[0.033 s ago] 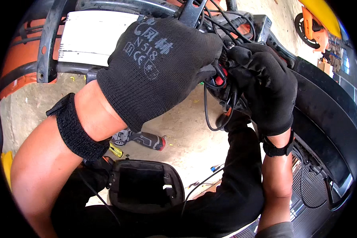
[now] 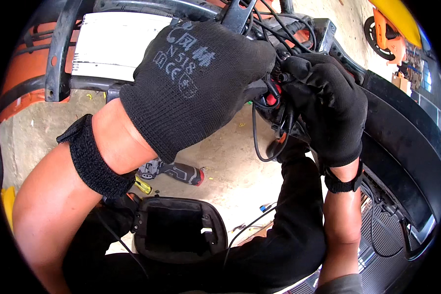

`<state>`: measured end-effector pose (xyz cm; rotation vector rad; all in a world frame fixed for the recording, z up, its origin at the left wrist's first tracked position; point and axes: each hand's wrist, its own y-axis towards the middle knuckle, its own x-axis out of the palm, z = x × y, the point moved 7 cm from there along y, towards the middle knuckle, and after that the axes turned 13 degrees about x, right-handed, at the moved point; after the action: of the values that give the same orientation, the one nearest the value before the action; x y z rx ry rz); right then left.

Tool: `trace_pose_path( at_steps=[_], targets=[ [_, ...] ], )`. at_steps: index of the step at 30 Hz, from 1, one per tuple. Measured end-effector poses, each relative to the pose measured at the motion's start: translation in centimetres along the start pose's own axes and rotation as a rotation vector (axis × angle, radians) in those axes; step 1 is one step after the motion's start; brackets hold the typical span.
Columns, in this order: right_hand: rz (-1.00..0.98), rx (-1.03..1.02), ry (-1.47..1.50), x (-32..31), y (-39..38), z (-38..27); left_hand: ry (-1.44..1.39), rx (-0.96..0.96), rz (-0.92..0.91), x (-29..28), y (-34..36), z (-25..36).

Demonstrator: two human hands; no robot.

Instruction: The person connects electrical wires and plugs on an orange scooter frame by hand. They press several colored wire connectors together and organize the wiring harness within the vehicle's chassis.

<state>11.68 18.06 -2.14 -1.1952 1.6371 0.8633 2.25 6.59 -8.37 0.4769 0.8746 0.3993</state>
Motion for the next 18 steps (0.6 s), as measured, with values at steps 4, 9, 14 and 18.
trace_pose_path(
  at_steps=[4,9,14,18],
  targets=[
    [-0.026,-0.001,0.003,0.1,0.2,0.2,0.02,0.0,-0.006,0.1,0.1,0.1],
    [-0.031,-0.042,0.017,0.2,0.4,0.0,0.031,0.013,0.028,-0.2,0.0,0.2],
    [-0.124,0.065,0.172,0.0,0.4,-0.6,0.002,-0.059,0.006,0.1,-0.2,0.0],
    [-0.205,0.08,0.033,-1.7,0.8,-2.6,-0.028,-0.064,-0.026,0.0,0.3,0.0]
  ],
)
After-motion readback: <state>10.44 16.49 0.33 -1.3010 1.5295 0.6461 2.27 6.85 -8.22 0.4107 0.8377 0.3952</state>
